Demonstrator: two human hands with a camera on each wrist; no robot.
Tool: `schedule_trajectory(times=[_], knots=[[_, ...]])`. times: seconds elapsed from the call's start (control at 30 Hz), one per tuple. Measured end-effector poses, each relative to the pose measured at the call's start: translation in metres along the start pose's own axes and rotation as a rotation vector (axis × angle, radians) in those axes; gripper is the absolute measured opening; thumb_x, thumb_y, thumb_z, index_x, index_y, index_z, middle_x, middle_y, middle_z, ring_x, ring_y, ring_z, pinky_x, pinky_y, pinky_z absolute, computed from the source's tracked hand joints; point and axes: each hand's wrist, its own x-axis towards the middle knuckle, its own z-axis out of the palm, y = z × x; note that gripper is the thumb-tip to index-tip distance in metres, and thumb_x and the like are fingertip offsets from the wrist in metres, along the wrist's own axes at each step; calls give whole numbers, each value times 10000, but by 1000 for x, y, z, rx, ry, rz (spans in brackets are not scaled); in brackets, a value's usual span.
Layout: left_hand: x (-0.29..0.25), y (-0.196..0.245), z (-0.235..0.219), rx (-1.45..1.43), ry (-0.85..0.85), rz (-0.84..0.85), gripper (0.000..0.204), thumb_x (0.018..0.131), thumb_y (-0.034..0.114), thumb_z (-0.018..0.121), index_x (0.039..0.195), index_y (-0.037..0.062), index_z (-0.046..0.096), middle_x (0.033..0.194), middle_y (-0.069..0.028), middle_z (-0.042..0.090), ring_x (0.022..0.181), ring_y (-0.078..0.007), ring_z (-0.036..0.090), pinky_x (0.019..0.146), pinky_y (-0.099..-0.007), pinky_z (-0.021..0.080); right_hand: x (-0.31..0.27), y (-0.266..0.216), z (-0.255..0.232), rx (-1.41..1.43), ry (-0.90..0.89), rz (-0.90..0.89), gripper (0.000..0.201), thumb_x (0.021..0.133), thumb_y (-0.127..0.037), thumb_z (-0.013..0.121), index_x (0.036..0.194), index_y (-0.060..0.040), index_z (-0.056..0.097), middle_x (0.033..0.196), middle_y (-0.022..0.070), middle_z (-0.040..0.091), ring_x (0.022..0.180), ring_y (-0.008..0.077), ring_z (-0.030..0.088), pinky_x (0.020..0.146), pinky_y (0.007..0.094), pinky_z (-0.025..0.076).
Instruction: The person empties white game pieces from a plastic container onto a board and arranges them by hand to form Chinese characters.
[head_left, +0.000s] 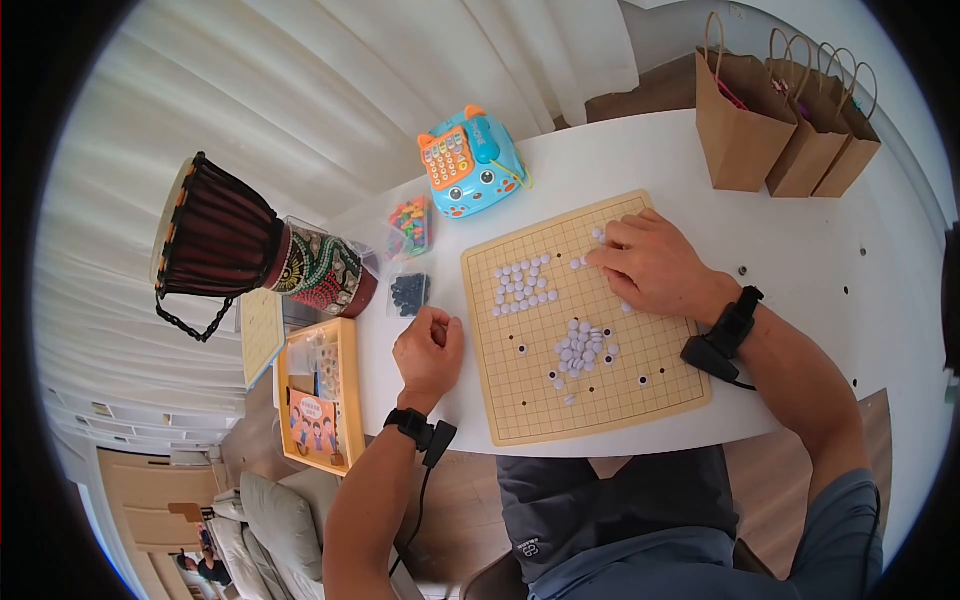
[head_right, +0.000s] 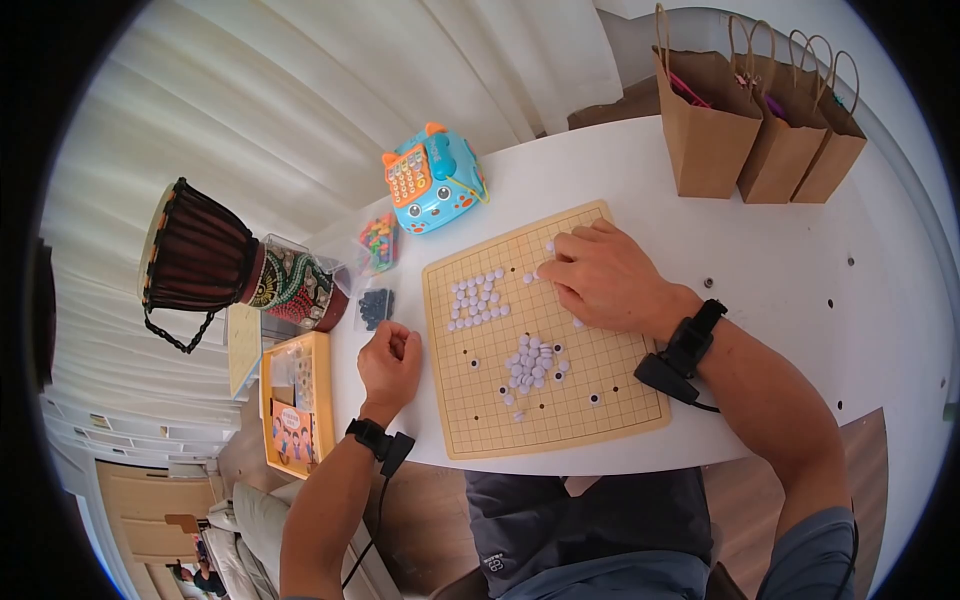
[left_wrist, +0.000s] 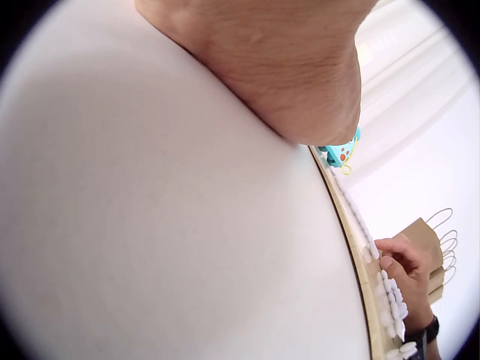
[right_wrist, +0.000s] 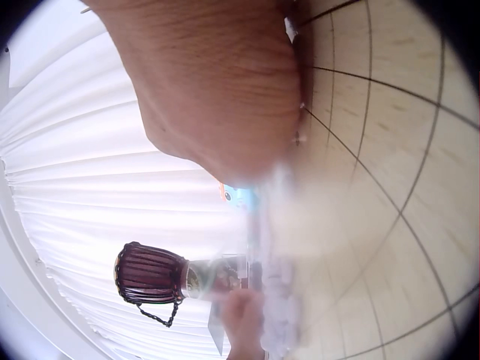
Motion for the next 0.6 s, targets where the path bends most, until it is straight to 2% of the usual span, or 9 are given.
schedule_trajectory(times=[0.23,0.33,0.43,0.5,0.6], knots=[[0,0,0,-8,-2,0,138,1004,197,817,951,113,721,645,8,644,557,-178,628,597,-374,512,3,-2,-4,-12,-6,16,68,997,-97,740,1018,-104,804,965,61,679,943,249,678,930,421,510],[0,0,1,-16,12,5,139,1005,200,820,954,112,724,646,6,645,558,-181,630,596,-373,512,3,0,-5,25,50,-6,38,977,-142,785,962,-109,772,896,49,684,880,255,676,916,413,507],[-1,0,1,-20,27,18,153,1011,171,816,933,92,711,642,-7,632,558,-166,604,576,-367,491,2,1,-15,143,-41,-5,138,950,-201,834,907,-123,729,826,29,683,815,260,667,908,398,503],[-1,1,1,-24,24,10,151,1012,174,816,936,92,713,643,-6,632,561,-167,604,579,-367,492,2,3,-18,222,-192,-114,221,933,-250,868,871,-131,691,788,20,679,781,265,659,896,387,504],[-1,2,0,-26,11,-3,148,1012,176,815,941,92,716,645,-5,634,565,-167,605,584,-365,494,3,3,-21,185,-218,-128,212,956,-232,852,868,-131,688,801,22,687,794,265,662,893,389,510]])
